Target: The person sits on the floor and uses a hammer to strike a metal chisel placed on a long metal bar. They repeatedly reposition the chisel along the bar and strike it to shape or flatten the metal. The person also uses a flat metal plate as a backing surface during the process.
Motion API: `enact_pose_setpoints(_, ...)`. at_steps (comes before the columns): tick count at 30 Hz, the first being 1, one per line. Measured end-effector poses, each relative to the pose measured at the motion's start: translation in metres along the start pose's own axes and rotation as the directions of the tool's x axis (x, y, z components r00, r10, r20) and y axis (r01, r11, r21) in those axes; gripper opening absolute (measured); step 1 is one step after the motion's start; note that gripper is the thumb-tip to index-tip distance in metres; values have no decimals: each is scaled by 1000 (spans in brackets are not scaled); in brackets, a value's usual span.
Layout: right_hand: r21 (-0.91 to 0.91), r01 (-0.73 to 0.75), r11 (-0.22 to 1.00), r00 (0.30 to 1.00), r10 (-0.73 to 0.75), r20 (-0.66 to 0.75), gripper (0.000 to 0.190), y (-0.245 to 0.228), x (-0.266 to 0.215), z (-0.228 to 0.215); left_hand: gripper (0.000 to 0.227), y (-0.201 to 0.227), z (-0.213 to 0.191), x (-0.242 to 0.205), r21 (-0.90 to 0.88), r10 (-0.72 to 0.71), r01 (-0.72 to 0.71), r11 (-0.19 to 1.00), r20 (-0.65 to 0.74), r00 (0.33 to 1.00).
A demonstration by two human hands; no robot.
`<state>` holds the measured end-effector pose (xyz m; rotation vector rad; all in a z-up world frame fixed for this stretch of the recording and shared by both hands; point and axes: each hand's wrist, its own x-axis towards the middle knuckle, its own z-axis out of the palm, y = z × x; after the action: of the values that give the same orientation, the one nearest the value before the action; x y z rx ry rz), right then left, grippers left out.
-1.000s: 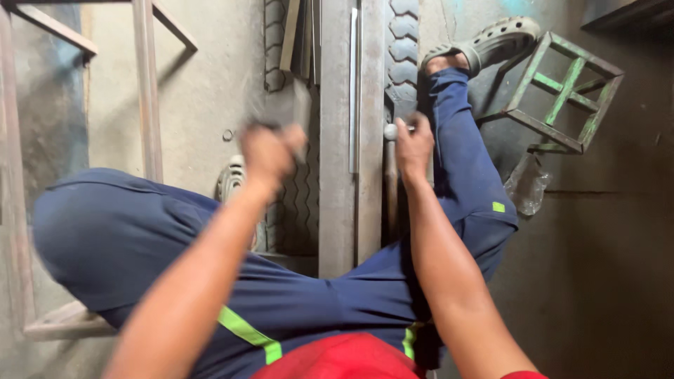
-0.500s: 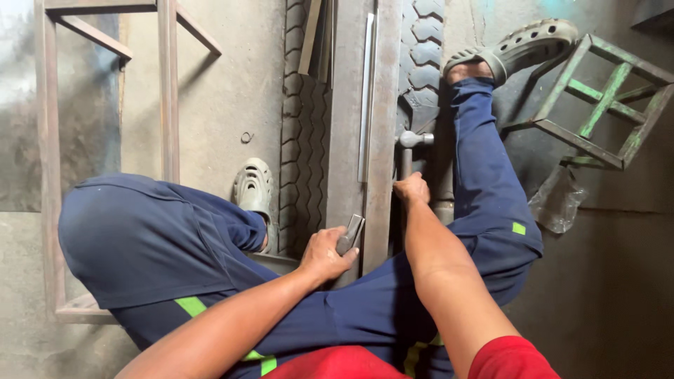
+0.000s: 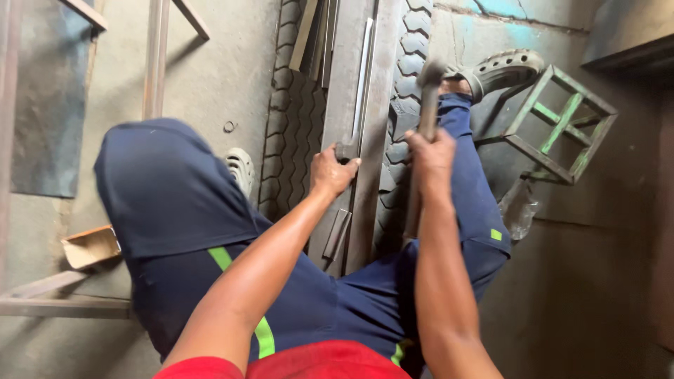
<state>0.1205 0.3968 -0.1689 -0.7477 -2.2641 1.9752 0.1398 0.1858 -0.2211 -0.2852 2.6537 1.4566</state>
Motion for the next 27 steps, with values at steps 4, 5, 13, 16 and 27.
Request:
enact_pose_setpoints(4, 12, 501, 865, 843, -491, 219, 20, -101, -59, -40, 43, -4, 9, -17, 98, -50, 49, 994, 8, 999)
enact_pose_setpoints(5, -88, 595, 799, 791, -563, 238, 19, -121, -76, -47, 45, -4, 8, -11, 134, -50, 51, 990, -8, 999)
enact_pose_setpoints(13, -596, 637, 489, 747, -199, 635, 26, -118, -125, -24, 35, 9, 2, -29, -37, 14, -14, 999, 7, 1000)
enact_pose_setpoints(16, -619, 420, 663, 807, 38, 589, 26, -149, -99, -15, 35, 18, 8, -14, -18, -5, 5, 1000, -7, 1000)
enact_pose_setpoints(27, -663, 120, 739, 880, 231, 416, 28, -159, -16, 20, 36, 33, 27, 74, -61, 28, -32, 998, -60, 998)
